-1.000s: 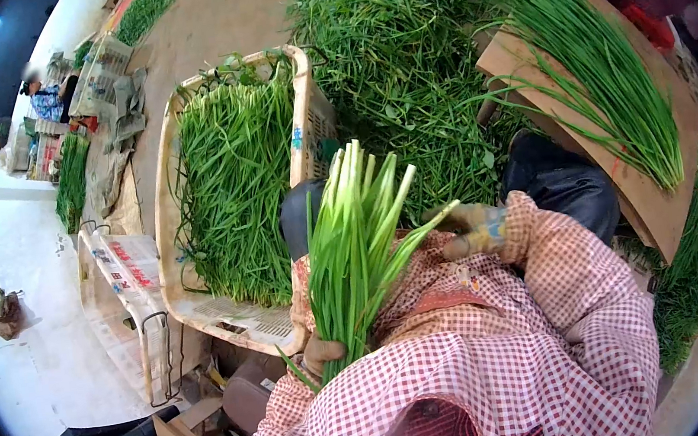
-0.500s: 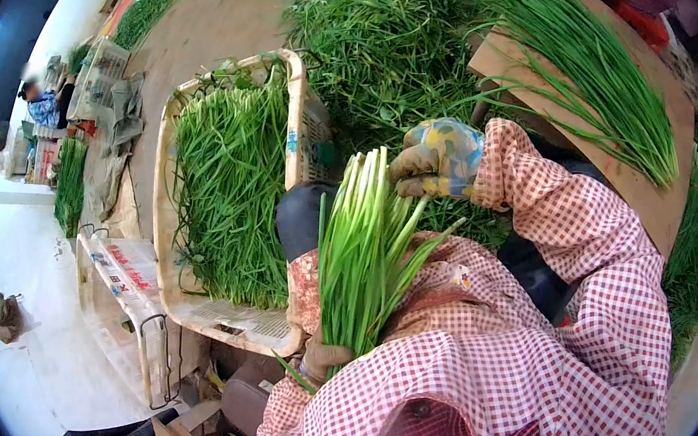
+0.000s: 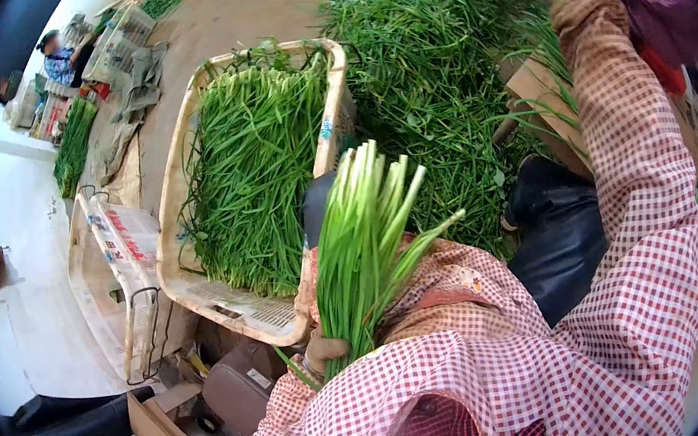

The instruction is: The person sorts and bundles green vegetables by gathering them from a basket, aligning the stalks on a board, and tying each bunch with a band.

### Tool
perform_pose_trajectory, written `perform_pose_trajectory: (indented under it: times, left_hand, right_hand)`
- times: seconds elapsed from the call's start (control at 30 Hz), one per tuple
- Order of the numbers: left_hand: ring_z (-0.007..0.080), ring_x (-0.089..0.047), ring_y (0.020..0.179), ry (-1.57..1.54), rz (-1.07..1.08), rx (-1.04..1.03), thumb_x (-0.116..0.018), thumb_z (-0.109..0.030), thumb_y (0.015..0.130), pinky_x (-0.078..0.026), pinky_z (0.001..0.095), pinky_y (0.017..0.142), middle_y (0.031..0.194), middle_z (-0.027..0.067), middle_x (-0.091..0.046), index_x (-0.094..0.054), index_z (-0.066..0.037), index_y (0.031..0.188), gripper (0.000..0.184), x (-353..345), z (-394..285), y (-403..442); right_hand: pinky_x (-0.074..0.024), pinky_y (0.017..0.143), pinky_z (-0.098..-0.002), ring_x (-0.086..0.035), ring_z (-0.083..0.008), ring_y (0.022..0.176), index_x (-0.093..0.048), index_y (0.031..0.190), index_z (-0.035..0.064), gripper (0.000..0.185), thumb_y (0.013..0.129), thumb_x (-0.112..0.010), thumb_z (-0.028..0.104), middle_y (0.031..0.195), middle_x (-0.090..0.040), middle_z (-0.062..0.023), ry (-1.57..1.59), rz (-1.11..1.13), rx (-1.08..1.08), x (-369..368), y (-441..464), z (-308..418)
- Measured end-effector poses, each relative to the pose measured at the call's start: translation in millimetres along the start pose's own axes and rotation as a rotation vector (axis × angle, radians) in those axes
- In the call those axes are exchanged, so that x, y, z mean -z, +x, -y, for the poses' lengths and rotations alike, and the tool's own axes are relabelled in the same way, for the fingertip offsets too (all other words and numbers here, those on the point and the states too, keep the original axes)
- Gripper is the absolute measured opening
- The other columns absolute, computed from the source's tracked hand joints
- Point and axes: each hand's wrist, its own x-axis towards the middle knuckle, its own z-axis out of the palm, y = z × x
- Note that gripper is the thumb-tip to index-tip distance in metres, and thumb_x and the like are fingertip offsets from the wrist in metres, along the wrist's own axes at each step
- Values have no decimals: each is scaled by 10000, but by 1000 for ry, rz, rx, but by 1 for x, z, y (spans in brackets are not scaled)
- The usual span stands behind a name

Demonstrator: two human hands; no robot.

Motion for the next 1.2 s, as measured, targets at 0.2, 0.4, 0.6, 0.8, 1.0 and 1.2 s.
perform_pose_trajectory:
  times: [0.2,0.4,0.6,0.8,1.0,1.2]
  left_hand:
    - [273,-633,959,384,-86,-174,-801,-96,628,-550,394,788,1156,136,-611,-437,1,1333,799,7,-15,1]
    - [312,-513,1173,922,-138,-372,-815,-302,496,-367,396,1042,1308,143,-522,-443,8,1351,983,-67,-33,40]
    - [216,-381,1343,1004,190,-161,-760,-57,728,-304,380,1105,1483,122,-368,-181,-54,1499,964,-70,-8,59]
    - [201,-370,1349,995,273,-18,-735,-31,794,-305,384,1108,1494,107,-349,-166,-67,1503,909,-71,8,68]
    - [185,-395,1331,947,358,158,-732,-43,807,-323,357,1102,1469,100,-388,-235,-73,1483,840,-88,12,92]
    - [180,-375,1347,727,564,439,-741,-80,795,-270,345,1131,1465,92,-396,-273,-63,1471,822,-112,7,122]
  right_hand:
    - [-426,999,-422,-501,-295,1229,-380,1406,53,617,861,-620,212,1367,-486,-160,110,1017,-321,-28,-142,-11]
    - [-336,1104,-459,-420,-285,1309,-335,1439,46,633,964,-495,433,1464,-381,-141,1527,995,-692,-70,-284,140]
    - [-400,1051,-542,-432,-348,1304,-309,1458,134,919,726,-811,373,1431,-419,-169,2297,325,-839,-48,-224,155]
    - [-547,878,-492,-627,-331,1060,-378,1426,133,731,796,-750,143,1161,-630,-185,1929,362,-1122,6,-217,147]
    - [-512,897,-530,-585,-384,1123,-590,1146,117,403,778,-752,150,1129,-638,-209,2138,235,-924,29,-238,137]
    - [-460,942,-525,-588,-301,947,-522,1097,134,240,906,-642,216,901,-593,-50,2224,217,-453,39,-254,129]
